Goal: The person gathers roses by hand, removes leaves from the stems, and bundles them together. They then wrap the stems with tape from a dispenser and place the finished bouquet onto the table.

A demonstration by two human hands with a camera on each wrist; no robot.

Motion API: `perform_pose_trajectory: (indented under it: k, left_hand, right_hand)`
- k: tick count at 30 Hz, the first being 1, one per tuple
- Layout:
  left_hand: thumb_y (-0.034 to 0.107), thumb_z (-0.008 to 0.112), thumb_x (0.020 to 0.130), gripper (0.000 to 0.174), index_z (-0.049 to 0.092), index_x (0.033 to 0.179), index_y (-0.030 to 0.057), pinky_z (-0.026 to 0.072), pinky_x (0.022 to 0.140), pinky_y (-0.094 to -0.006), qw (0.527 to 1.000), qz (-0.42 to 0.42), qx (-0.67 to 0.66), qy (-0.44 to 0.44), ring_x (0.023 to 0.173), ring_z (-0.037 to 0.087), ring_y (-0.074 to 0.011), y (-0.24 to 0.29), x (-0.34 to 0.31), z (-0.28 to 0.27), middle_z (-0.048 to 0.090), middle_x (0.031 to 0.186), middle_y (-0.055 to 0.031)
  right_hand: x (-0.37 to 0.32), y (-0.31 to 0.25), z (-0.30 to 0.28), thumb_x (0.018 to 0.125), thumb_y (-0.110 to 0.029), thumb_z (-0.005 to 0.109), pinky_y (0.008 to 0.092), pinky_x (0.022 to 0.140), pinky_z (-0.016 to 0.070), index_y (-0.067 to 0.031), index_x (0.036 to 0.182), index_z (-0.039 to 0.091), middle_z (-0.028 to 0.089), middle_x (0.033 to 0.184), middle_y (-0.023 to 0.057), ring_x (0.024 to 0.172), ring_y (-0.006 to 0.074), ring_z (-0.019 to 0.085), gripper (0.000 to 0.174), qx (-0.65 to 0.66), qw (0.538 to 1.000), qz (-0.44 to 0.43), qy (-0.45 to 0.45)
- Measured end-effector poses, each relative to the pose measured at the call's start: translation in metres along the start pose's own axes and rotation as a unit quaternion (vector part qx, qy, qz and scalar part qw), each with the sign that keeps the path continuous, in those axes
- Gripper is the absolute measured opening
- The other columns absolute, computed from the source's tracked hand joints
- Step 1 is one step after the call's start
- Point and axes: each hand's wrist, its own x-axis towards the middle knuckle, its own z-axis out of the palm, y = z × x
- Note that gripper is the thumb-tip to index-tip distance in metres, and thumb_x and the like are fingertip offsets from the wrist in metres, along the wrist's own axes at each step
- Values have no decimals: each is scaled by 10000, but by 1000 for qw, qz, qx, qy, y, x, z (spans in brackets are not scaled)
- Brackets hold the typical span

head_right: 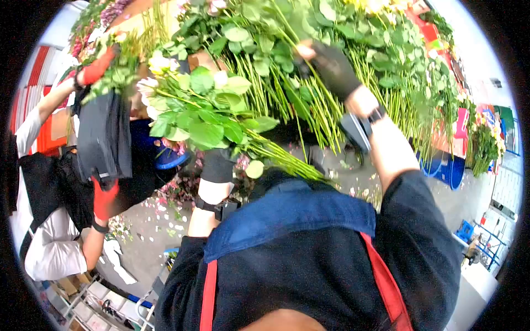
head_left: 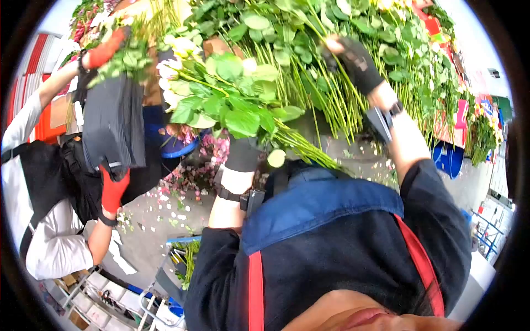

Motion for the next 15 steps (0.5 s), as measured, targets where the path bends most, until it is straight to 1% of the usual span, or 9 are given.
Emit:
perform_pose_trajectory:
  k: [1, 2, 3, 7, 8, 10, 12, 14, 15]
  left_hand:
    - [459, 403, 952, 506, 471, 1263, 65, 485, 905, -413, 1000, 0, 8, -9, 1016, 587, -264, -2, 6, 5, 576, 1159, -122]
    - [464, 404, 951, 512, 470, 1263, 64, 485, 905, -414, 1000, -1, 20, -18, 1017, 587, -265, -5, 11, 10, 575, 1162, -124]
    - [470, 405, 949, 518, 470, 1264, 64, 485, 905, -414, 999, -6, 30, -26, 1017, 587, -266, -12, 15, 14, 574, 1165, -125]
    - [492, 408, 942, 542, 469, 1266, 61, 486, 905, -416, 990, -34, 92, -99, 1020, 588, -270, -60, 29, 24, 571, 1177, -131]
    - [497, 409, 941, 548, 468, 1266, 60, 486, 904, -417, 982, -26, 125, -139, 1020, 588, -271, -78, 32, 20, 570, 1180, -133]
    - [454, 417, 949, 501, 496, 1246, 58, 486, 898, -386, 941, 32, 200, -270, 1010, 596, -258, -116, 35, -1, 571, 1180, -129]
    - [350, 443, 953, 395, 537, 1200, 56, 482, 903, -351, 949, -157, 0, -273, 1032, 584, -221, -137, 19, 21, 581, 1164, -103]
    - [286, 426, 962, 389, 495, 1253, 37, 476, 916, -350, 930, -92, 214, -284, 1073, 565, -231, -110, -32, 94, 568, 1206, -119]
    - [261, 423, 965, 388, 478, 1273, 31, 471, 924, -350, 926, -151, 158, -308, 1079, 561, -233, -129, -26, 86, 559, 1229, -129]
  right_hand:
    - [-12, -12, -1, 869, -387, 602, 250, 592, 438, -63, 922, 614, 604, 758, 54, 643, 124, 560, 329, -174, 982, -47, 51]
    - [-26, -15, -5, 872, -346, 595, 258, 586, 435, -53, 863, 604, 594, 714, 54, 622, 127, 555, 293, 69, 995, 60, -28]
    - [-49, -10, -3, 875, -329, 587, 256, 589, 443, -46, 842, 588, 596, 704, 52, 609, 128, 555, 285, 45, 995, 88, 23]
    - [-132, -20, 14, 877, -199, 612, 272, 655, 474, -26, 908, 602, 619, 760, 36, 681, 125, 591, 176, -58, 991, 83, 83]
    - [-152, -8, 14, 871, -165, 624, 269, 655, 478, -19, 943, 608, 621, 769, 41, 688, 122, 596, 164, -69, 986, 83, 126]
    - [-184, 6, 13, 861, -127, 633, 266, 623, 473, -10, 927, 626, 620, 736, 49, 672, 124, 596, 134, -100, 984, 72, 127]
    - [-208, 13, 6, 854, -121, 639, 271, 609, 466, -7, 898, 633, 614, 703, 58, 655, 141, 595, 122, -172, 974, 52, 141]
    - [-229, 22, -13, 835, -130, 652, 299, 612, 464, -8, 895, 638, 600, 684, 94, 645, 207, 599, 137, -262, 953, 1, 151]
    - [-242, 24, -20, 828, -138, 656, 317, 630, 468, -8, 906, 641, 604, 705, 117, 658, 249, 601, 152, -291, 941, -12, 171]
